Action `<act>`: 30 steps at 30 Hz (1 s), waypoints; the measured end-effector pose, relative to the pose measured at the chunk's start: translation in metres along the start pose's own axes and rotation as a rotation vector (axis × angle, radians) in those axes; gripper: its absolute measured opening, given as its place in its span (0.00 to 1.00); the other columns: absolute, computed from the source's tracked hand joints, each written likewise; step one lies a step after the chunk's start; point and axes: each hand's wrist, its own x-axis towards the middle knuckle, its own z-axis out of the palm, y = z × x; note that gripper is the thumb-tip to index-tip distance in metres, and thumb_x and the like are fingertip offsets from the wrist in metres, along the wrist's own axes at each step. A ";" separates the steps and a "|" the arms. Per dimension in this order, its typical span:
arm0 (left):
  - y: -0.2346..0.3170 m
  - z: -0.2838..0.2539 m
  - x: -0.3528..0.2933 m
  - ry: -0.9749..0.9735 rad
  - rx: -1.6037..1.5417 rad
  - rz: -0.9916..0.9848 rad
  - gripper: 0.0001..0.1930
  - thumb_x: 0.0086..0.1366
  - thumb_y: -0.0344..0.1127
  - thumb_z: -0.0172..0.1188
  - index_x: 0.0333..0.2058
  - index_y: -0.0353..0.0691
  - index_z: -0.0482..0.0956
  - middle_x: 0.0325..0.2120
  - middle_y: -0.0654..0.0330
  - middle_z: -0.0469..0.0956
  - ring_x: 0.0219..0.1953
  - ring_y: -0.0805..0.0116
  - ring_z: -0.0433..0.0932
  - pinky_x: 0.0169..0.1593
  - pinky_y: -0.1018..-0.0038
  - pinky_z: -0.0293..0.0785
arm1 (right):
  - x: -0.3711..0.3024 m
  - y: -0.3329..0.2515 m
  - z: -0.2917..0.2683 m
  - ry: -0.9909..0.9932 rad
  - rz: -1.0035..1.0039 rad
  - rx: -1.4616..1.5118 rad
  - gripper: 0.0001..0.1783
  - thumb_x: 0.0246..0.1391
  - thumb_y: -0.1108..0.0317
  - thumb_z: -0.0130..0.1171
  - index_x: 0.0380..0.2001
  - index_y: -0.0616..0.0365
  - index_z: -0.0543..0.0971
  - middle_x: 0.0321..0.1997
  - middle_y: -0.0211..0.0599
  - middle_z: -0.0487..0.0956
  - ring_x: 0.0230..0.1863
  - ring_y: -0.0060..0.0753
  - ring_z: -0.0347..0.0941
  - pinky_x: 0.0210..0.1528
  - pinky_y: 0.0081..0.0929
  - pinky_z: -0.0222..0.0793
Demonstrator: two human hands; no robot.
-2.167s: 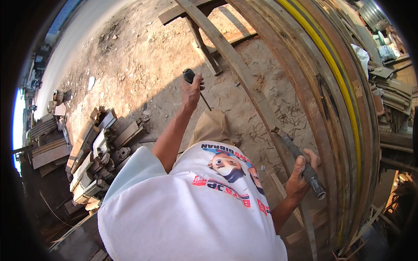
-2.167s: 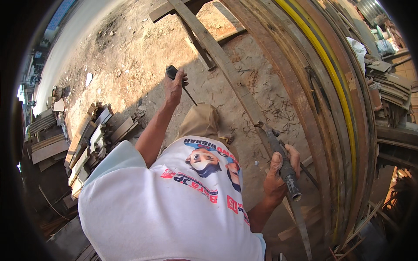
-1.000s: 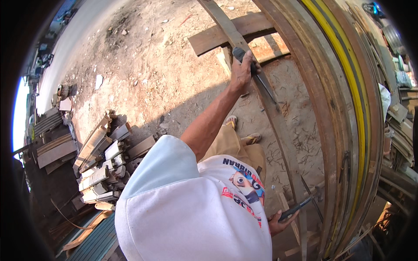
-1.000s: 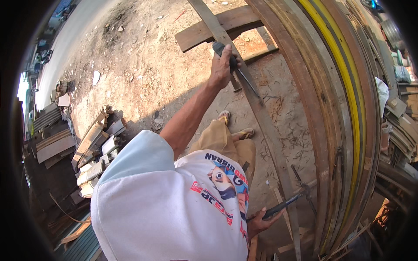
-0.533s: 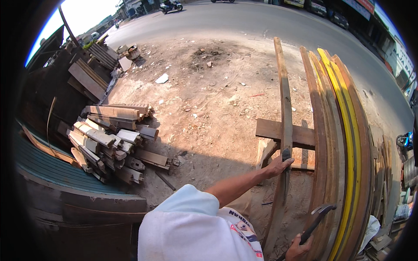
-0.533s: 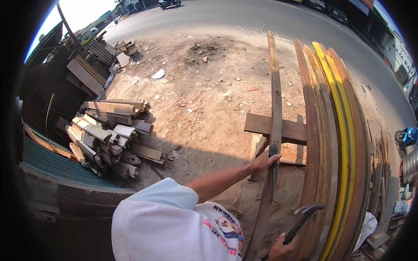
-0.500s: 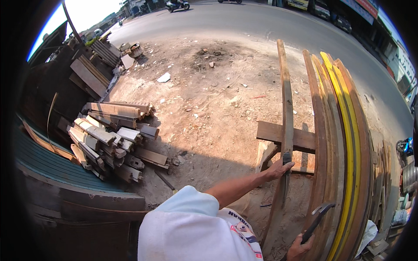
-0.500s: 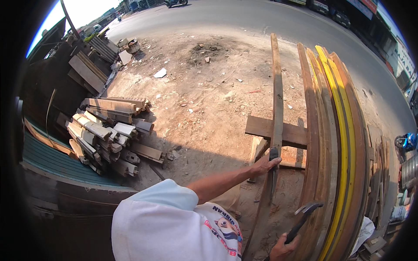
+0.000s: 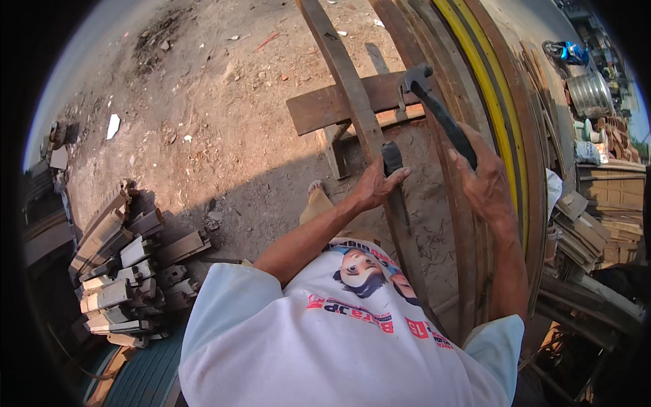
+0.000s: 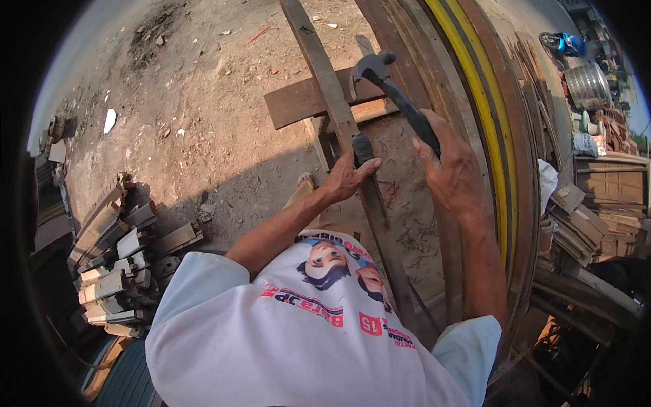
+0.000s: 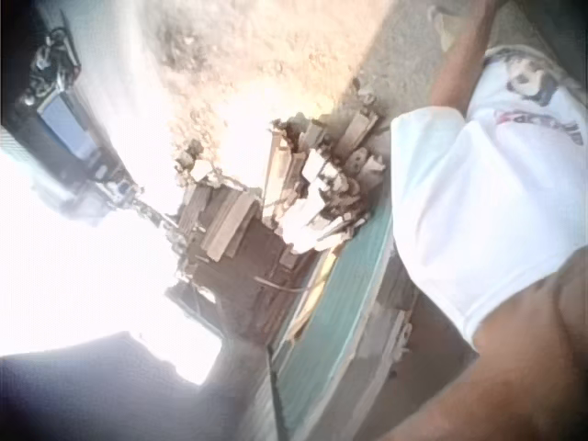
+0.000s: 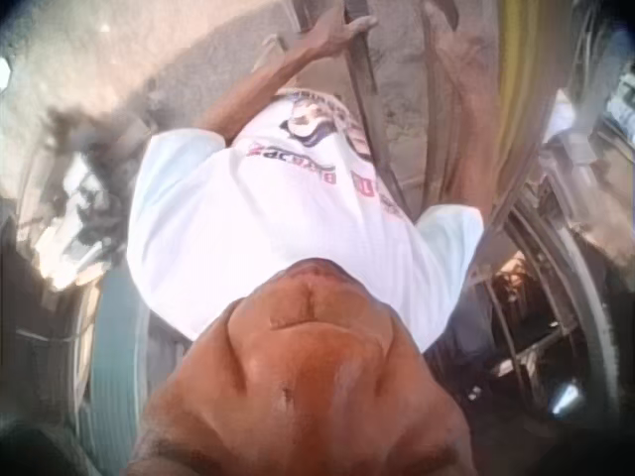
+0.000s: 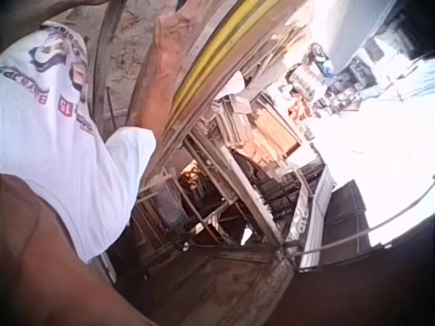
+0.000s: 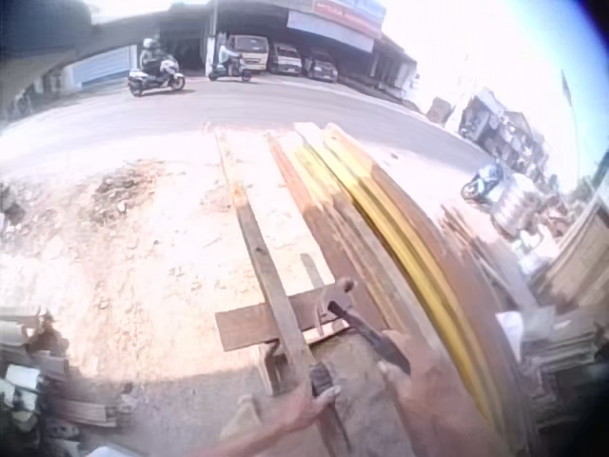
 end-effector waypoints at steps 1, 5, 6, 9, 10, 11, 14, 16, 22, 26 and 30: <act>0.008 -0.001 -0.003 -0.054 -0.024 -0.025 0.40 0.67 0.64 0.61 0.55 0.27 0.70 0.47 0.38 0.80 0.51 0.42 0.80 0.56 0.56 0.74 | 0.008 -0.006 -0.006 -0.036 0.032 -0.006 0.26 0.65 0.65 0.61 0.64 0.55 0.71 0.48 0.54 0.82 0.51 0.59 0.80 0.50 0.49 0.75; 0.006 -0.003 -0.003 0.032 0.049 0.016 0.42 0.66 0.65 0.62 0.56 0.24 0.69 0.42 0.31 0.80 0.49 0.42 0.82 0.52 0.54 0.75 | 0.027 -0.003 0.004 -0.289 -0.157 -0.396 0.26 0.64 0.66 0.62 0.63 0.53 0.72 0.45 0.50 0.83 0.50 0.55 0.80 0.51 0.48 0.76; 0.008 -0.001 -0.003 0.040 0.068 0.011 0.42 0.66 0.64 0.62 0.56 0.24 0.69 0.41 0.31 0.81 0.48 0.41 0.82 0.52 0.54 0.76 | 0.030 -0.003 0.003 -0.403 -0.185 -0.503 0.26 0.64 0.66 0.62 0.63 0.53 0.72 0.45 0.50 0.83 0.51 0.55 0.80 0.52 0.48 0.76; -0.002 0.007 0.004 0.054 0.094 0.066 0.41 0.66 0.63 0.63 0.57 0.25 0.69 0.38 0.32 0.81 0.45 0.41 0.83 0.50 0.54 0.77 | 0.038 -0.009 -0.012 -0.584 -0.180 -0.668 0.27 0.66 0.61 0.60 0.67 0.46 0.70 0.46 0.48 0.83 0.47 0.49 0.81 0.53 0.45 0.77; -0.007 0.010 0.007 0.061 0.097 0.095 0.40 0.66 0.62 0.64 0.57 0.26 0.69 0.38 0.33 0.82 0.44 0.41 0.83 0.50 0.54 0.77 | 0.044 -0.008 -0.017 -0.577 -0.188 -0.678 0.28 0.67 0.59 0.59 0.68 0.43 0.69 0.47 0.47 0.83 0.46 0.47 0.81 0.54 0.44 0.77; -0.005 0.010 0.006 0.038 0.054 0.096 0.39 0.66 0.62 0.64 0.56 0.26 0.70 0.38 0.34 0.82 0.44 0.42 0.83 0.49 0.55 0.77 | 0.052 -0.002 -0.024 -0.527 -0.163 -0.678 0.27 0.67 0.59 0.58 0.68 0.43 0.69 0.46 0.46 0.83 0.47 0.47 0.81 0.54 0.45 0.76; 0.001 0.000 -0.001 0.023 -0.022 0.104 0.37 0.66 0.61 0.65 0.54 0.28 0.71 0.37 0.37 0.82 0.42 0.43 0.84 0.48 0.55 0.77 | 0.081 -0.017 -0.034 -0.334 -0.064 -0.549 0.24 0.67 0.60 0.57 0.64 0.49 0.71 0.43 0.49 0.81 0.45 0.50 0.79 0.51 0.46 0.74; 0.004 0.003 -0.003 0.023 -0.034 0.148 0.35 0.66 0.60 0.65 0.52 0.30 0.73 0.36 0.39 0.83 0.42 0.44 0.84 0.48 0.55 0.77 | 0.084 -0.050 -0.030 -0.153 0.032 -0.391 0.21 0.66 0.61 0.58 0.57 0.59 0.73 0.40 0.56 0.79 0.43 0.57 0.78 0.48 0.47 0.72; 0.002 -0.002 -0.008 0.045 -0.014 0.091 0.33 0.65 0.59 0.66 0.48 0.29 0.75 0.38 0.41 0.83 0.42 0.44 0.83 0.49 0.55 0.77 | 0.064 0.027 -0.011 -0.552 -0.332 -0.648 0.27 0.68 0.60 0.58 0.67 0.48 0.69 0.36 0.48 0.81 0.37 0.44 0.81 0.50 0.50 0.74; 0.004 0.001 -0.012 0.103 -0.018 0.084 0.33 0.65 0.59 0.66 0.48 0.30 0.76 0.35 0.42 0.84 0.39 0.45 0.84 0.48 0.56 0.78 | 0.087 0.035 -0.023 -0.518 -0.420 -0.622 0.27 0.67 0.61 0.59 0.67 0.49 0.69 0.38 0.49 0.82 0.39 0.44 0.81 0.51 0.50 0.75; 0.001 -0.002 -0.009 0.044 -0.002 0.085 0.32 0.65 0.59 0.66 0.47 0.30 0.76 0.32 0.45 0.84 0.37 0.47 0.85 0.47 0.57 0.78 | 0.109 -0.003 -0.034 -0.275 -0.175 -0.538 0.28 0.66 0.61 0.60 0.67 0.48 0.69 0.41 0.48 0.82 0.43 0.45 0.81 0.53 0.49 0.76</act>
